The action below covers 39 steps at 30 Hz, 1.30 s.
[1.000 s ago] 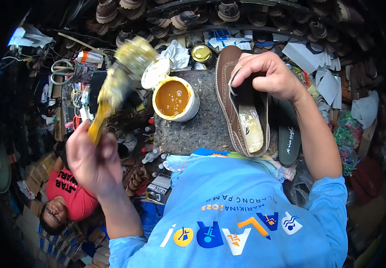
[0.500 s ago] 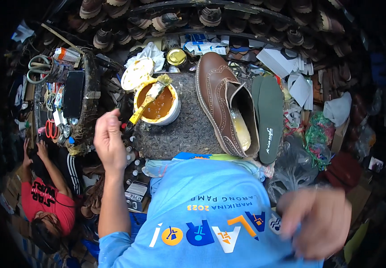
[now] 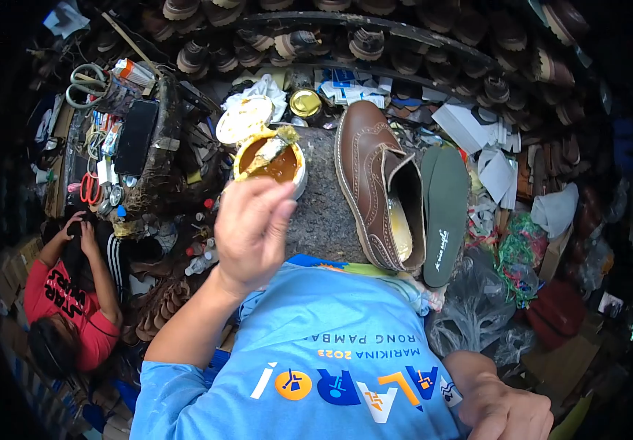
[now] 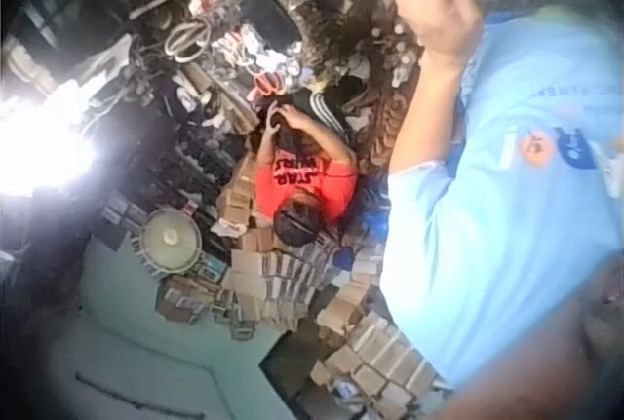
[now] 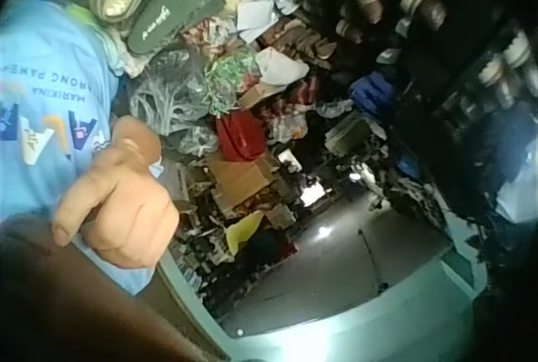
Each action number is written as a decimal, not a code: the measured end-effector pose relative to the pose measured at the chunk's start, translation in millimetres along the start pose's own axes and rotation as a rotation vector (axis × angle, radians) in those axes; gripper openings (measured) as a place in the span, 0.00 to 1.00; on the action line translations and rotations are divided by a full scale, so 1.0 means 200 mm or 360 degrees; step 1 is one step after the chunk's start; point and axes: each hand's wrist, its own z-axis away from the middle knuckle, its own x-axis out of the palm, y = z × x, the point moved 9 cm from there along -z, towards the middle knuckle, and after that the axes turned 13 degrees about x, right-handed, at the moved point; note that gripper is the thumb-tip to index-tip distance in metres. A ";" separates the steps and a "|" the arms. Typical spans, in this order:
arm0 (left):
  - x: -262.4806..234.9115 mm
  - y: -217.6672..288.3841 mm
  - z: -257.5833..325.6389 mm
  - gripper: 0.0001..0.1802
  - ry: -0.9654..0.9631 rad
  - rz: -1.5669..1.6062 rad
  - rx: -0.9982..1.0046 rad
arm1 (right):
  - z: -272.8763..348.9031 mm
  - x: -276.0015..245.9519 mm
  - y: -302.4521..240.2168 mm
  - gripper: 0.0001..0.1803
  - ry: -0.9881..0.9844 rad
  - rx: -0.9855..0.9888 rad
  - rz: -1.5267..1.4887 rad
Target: Applying adhesive to the interior of a shoe and inserting a lining component.
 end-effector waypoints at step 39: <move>0.19 0.48 -0.66 0.18 -0.0655 0.0131 0.1105 | 0.87 -0.58 -0.08 0.38 0.1153 0.1357 0.3026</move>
